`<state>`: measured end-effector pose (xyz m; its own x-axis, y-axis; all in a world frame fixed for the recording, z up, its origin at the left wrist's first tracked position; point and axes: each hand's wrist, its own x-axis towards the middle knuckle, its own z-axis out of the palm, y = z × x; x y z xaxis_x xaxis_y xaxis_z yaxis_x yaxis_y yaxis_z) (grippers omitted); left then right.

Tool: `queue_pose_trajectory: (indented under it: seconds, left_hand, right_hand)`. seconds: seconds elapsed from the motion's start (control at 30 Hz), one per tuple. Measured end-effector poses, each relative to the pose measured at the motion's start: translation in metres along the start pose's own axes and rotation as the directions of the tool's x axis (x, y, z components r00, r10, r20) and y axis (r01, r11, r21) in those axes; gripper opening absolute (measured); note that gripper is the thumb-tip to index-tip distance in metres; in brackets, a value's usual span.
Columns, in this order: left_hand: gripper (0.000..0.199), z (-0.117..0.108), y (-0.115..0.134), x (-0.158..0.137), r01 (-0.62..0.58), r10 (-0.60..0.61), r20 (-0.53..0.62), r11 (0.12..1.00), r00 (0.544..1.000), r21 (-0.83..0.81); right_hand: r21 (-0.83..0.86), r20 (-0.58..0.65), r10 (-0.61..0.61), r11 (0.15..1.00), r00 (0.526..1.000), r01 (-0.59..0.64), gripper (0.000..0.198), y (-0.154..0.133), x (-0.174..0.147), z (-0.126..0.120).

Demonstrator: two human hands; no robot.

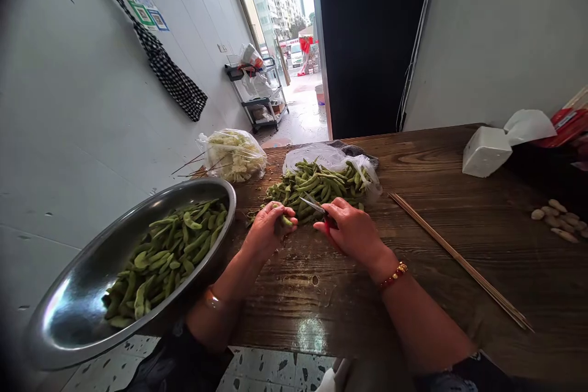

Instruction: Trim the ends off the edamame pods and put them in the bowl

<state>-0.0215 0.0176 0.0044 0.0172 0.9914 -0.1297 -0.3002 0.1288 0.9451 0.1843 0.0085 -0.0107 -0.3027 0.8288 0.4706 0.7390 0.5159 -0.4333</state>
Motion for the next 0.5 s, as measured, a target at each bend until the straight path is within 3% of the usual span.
queue_pose_trajectory:
  seconds: [0.07, 0.17, 0.3, 0.43, 0.5]
  left_hand:
    - [0.027, 0.000, -0.001, 0.001, -0.010, 0.007, 0.035, 0.998, 0.999, 0.066]
    - [0.020, -0.002, -0.004, 0.004, -0.122, 0.101, 0.075, 0.918, 0.992, 0.378]
    - [0.006, -0.003, -0.010, 0.007, -0.315, 0.269, 0.183, 0.615, 0.946, 0.722]
    - [0.014, -0.002, -0.014, 0.004, -0.295, 0.225, 0.240, 0.257, 0.945, 0.920]
    - [0.014, -0.001, -0.015, 0.003, -0.271, 0.187, 0.245, 0.127, 0.951, 0.954]
  right_hand:
    - [-0.009, -0.009, 0.012, 1.000, 1.000, -0.012, 0.030, 0.000, 0.000, -0.001]
    - [-0.008, -0.007, 0.015, 1.000, 1.000, -0.016, 0.031, 0.002, 0.000, -0.001]
    - [-0.002, -0.021, 0.008, 1.000, 1.000, -0.008, 0.032, 0.004, 0.000, 0.001]
    - [0.001, -0.022, 0.019, 1.000, 1.000, -0.019, 0.030, 0.005, 0.000, 0.002]
    - [0.003, -0.019, 0.026, 1.000, 0.999, -0.026, 0.030, 0.005, 0.000, 0.002]
